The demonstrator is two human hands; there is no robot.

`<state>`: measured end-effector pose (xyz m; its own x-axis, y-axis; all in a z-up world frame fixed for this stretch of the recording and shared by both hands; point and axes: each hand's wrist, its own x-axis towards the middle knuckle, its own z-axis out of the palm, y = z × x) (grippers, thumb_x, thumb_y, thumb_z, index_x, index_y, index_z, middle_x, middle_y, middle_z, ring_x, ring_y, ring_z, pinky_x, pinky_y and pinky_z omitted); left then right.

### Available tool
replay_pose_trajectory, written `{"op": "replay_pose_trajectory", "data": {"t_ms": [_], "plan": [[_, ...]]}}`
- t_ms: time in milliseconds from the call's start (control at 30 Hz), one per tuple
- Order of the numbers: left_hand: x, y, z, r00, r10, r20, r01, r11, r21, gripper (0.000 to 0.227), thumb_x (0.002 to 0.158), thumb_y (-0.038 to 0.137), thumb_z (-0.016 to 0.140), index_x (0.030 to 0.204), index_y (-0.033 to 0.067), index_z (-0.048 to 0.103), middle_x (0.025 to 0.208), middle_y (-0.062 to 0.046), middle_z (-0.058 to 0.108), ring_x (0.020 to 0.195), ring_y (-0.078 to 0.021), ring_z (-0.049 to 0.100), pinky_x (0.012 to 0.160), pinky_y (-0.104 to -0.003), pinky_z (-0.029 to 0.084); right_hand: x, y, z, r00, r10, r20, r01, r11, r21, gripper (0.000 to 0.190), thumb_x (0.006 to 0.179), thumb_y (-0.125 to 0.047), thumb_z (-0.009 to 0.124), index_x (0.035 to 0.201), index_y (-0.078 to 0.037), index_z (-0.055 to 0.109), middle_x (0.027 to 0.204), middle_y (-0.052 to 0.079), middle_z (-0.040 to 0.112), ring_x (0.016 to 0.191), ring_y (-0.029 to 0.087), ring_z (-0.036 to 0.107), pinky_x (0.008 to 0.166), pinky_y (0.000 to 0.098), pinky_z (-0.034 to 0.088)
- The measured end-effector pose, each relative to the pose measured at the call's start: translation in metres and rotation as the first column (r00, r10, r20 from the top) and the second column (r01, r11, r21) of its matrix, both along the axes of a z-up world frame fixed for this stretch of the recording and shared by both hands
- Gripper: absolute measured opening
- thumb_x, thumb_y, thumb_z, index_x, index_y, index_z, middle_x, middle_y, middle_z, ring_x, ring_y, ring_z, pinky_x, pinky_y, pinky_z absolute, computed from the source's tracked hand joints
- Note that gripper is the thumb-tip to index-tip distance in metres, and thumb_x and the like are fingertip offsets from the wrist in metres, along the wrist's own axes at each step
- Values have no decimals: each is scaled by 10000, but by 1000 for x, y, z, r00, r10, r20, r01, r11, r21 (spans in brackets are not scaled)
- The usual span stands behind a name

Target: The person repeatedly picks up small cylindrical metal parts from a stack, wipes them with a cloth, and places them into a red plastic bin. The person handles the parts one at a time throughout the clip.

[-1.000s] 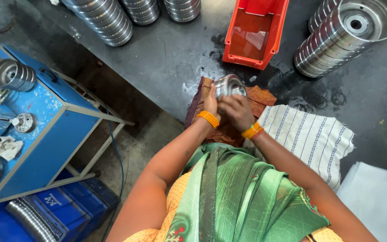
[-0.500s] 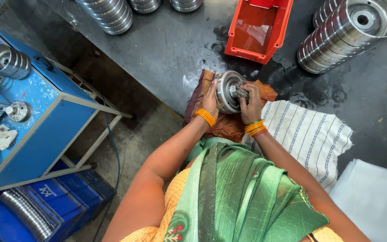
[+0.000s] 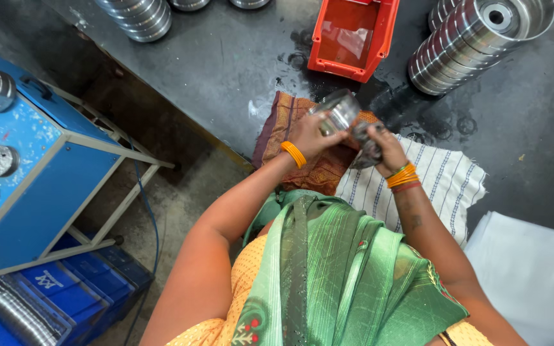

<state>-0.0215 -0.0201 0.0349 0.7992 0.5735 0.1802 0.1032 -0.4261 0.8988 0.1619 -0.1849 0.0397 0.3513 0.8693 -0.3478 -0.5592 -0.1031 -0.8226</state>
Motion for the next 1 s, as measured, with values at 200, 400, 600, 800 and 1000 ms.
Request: {"op": "replay_pose_trajectory", "data": {"t_ms": [200, 400, 600, 800, 1000], "plan": [[-11, -5, -15, 937, -133, -324, 345, 505, 791, 175, 921, 284, 703, 1006, 132, 684, 915, -23, 691, 824, -208, 626, 783, -398, 461, 15, 31, 8, 761, 17, 648, -16, 1000, -7, 268, 1018, -181, 649, 1260, -73, 688, 1173, 96, 710, 1046, 215, 674, 937, 322, 548], [-43, -18, -33, 983, 26, -182, 151, 451, 880, 142, 922, 216, 637, 1044, 156, 678, 996, -8, 638, 996, -196, 602, 953, -374, 431, -28, 83, -14, -170, 188, 967, -262, 938, -228, 296, 878, -69, 696, 1173, -87, 716, 1189, 125, 684, 1121, 334, 600, 1014, 407, 490], [-45, -20, -36, 995, 32, -96, 67, 507, 859, 157, 921, 215, 612, 1055, 165, 679, 1014, -8, 635, 999, -185, 601, 976, -362, 428, -11, 79, -16, -399, 257, 880, -475, 763, -439, 390, 834, -67, 661, 1219, -100, 709, 1214, 68, 666, 1140, 288, 597, 1036, 397, 487], [-46, -14, -32, 986, 16, -166, 130, 549, 826, 147, 923, 209, 628, 1054, 180, 687, 973, 3, 631, 986, -187, 608, 945, -374, 429, -21, 92, 7, -542, 139, 829, -430, 802, -416, 410, 865, -144, 582, 1252, -142, 720, 1237, 40, 658, 1170, 258, 565, 1007, 390, 487], [-38, -16, -1, 963, -28, -267, 214, 681, 700, 236, 844, 256, 727, 1048, 146, 683, 1021, -13, 675, 1022, -194, 628, 900, -391, 423, -15, 82, 0, -287, 203, 936, -159, 953, -256, 309, 905, -113, 594, 1180, -144, 731, 1190, 60, 679, 1162, 287, 600, 993, 420, 507]]}}
